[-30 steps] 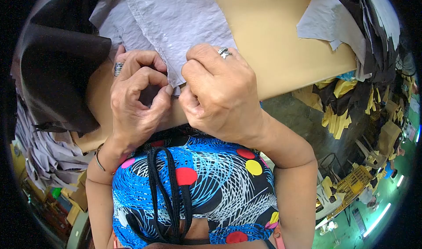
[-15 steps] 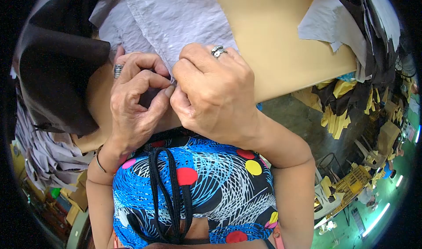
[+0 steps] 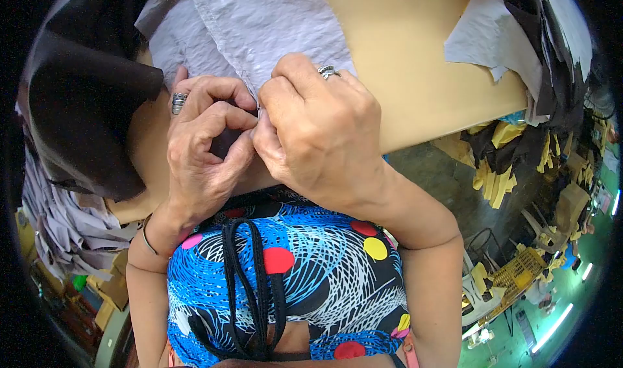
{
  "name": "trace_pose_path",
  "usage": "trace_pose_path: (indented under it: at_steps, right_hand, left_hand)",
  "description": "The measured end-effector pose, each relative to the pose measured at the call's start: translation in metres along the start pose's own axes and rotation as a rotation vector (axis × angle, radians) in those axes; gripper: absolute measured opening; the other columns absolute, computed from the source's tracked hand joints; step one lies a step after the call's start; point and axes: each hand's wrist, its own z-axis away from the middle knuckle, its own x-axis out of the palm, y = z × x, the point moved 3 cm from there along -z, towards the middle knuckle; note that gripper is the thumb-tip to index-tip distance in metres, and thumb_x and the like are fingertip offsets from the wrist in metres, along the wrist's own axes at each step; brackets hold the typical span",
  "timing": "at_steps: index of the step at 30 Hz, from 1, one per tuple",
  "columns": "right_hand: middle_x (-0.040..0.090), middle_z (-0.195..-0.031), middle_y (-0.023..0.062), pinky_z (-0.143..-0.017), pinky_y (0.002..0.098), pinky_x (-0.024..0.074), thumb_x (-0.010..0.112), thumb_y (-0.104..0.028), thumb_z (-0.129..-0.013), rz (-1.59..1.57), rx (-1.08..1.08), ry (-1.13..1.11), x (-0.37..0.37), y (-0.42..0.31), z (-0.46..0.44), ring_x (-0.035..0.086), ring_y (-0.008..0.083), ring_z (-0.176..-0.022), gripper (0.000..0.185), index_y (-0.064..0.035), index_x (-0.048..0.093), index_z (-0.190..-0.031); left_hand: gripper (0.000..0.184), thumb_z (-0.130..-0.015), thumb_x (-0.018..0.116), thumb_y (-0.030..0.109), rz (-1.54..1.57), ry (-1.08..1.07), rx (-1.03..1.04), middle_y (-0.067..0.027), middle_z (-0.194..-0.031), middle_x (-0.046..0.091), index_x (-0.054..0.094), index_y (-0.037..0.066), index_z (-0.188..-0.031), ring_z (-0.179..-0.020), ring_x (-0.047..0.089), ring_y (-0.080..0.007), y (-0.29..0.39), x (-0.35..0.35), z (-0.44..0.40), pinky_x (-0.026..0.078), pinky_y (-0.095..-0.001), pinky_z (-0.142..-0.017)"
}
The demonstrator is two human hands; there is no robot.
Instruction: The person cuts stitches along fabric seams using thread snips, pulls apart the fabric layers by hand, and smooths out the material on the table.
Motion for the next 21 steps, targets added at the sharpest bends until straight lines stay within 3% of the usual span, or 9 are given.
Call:
trace_pose_path:
  at_steps: [10, 16, 19, 21]
  right_hand:
    - [0.05, -0.074, 0.0072, -0.05, 0.0346, 0.0401, 0.065, -0.016, -0.069, 0.198, -0.059, 0.015, 0.003, 0.0, 0.001, 0.05, 0.0222, -0.051, 0.016, -0.0075, 0.052, -0.071]
    - [0.054, -0.075, 0.0096, -0.051, 0.0353, 0.044, 0.066, -0.009, -0.069, -0.026, 0.025, 0.103, -0.005, 0.009, 0.0, 0.056, 0.0259, -0.056, 0.013, -0.0049, 0.056, -0.075]
    - [0.056, -0.076, 0.0086, -0.052, 0.0346, 0.0446, 0.067, -0.006, -0.067, -0.204, 0.148, -0.03, -0.015, 0.004, -0.003, 0.057, 0.0254, -0.057, 0.012, -0.0055, 0.058, -0.075]
    - [0.056, -0.077, 0.0072, -0.052, 0.0345, 0.0443, 0.067, -0.006, -0.066, -0.151, 0.136, -0.04, -0.012, 0.001, -0.002, 0.056, 0.0249, -0.056, 0.012, -0.0062, 0.058, -0.073]
  left_hand:
    - [0.013, -0.065, 0.068, 0.003, 0.003, -0.01, -0.009, -0.001, -0.088, 0.06, 0.059, 0.009, -0.071, -0.095, 0.058, -0.023, 0.001, 0.0, 0.0, 0.019, -0.0575, -0.106]
    - [0.012, -0.064, 0.068, 0.003, 0.019, -0.017, -0.015, -0.0013, -0.088, 0.059, 0.06, 0.01, -0.07, -0.097, 0.057, -0.0239, 0.0, -0.002, 0.001, 0.02, -0.0575, -0.106]
    - [0.012, -0.064, 0.068, 0.003, 0.017, -0.011, -0.025, -0.0014, -0.089, 0.06, 0.06, 0.01, -0.07, -0.097, 0.057, -0.0242, 0.001, -0.001, 0.001, 0.02, -0.058, -0.106]
    - [0.011, -0.064, 0.068, 0.003, 0.014, -0.004, -0.028, -0.0014, -0.089, 0.06, 0.061, 0.01, -0.07, -0.097, 0.057, -0.0242, 0.0, 0.0, 0.001, 0.021, -0.0583, -0.106]
